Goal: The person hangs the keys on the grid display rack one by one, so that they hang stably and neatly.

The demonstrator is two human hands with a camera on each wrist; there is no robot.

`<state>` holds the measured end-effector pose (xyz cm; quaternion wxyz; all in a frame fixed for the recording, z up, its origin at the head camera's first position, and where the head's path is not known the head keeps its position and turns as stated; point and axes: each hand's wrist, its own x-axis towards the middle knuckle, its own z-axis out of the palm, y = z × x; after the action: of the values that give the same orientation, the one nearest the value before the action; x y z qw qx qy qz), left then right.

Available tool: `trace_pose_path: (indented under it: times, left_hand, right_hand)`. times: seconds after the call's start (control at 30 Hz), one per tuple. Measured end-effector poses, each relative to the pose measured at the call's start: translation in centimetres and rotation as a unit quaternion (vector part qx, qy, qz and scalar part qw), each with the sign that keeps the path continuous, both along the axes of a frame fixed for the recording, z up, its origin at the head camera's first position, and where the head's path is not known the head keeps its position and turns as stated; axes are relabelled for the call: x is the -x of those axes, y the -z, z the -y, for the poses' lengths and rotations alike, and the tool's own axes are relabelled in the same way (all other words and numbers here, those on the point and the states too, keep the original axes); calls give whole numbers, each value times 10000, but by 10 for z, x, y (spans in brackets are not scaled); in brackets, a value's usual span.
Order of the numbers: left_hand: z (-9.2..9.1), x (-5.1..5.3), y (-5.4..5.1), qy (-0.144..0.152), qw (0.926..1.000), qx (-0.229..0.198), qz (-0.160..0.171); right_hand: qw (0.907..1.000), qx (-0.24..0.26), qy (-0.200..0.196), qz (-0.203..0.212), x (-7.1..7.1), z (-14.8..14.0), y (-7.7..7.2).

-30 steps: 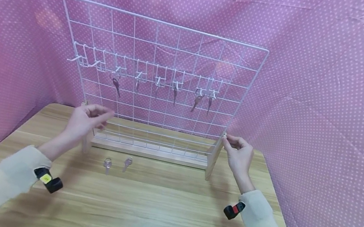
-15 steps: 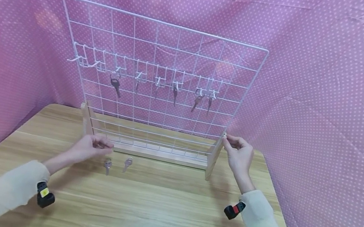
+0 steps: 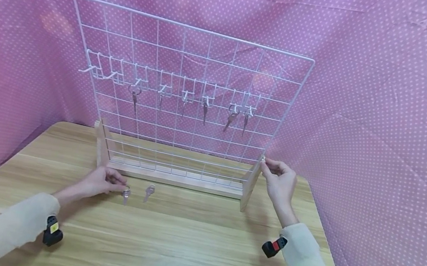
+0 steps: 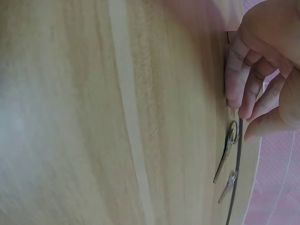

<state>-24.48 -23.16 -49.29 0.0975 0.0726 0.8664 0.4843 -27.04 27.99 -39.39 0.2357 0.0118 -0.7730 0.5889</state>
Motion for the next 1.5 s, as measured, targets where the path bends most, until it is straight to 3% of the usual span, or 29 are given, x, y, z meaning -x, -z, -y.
trace_pose_path:
  times: [0.33, 0.97, 1.2, 1.3, 1.5]
  left_hand:
    - [0, 7, 14, 301, 9989, 28, -350]
    - [-2, 2, 11, 109, 9989, 263, -367]
    - [-3, -4, 2, 27, 9996, -170, 218]
    - [-5, -8, -3, 18, 9989, -391, 271]
    - [-9, -13, -18, -320, 9966, -731, 194]
  right_hand:
    - [9999, 104, -31, -17, 0, 0, 0]
    - [9999, 54, 45, 79, -1, 1, -1]
    - [10000, 46, 26, 42, 0, 0, 1]
    - [10000, 69, 36, 31, 1, 0, 1]
    - [10000, 41, 32, 34, 1, 0, 1]
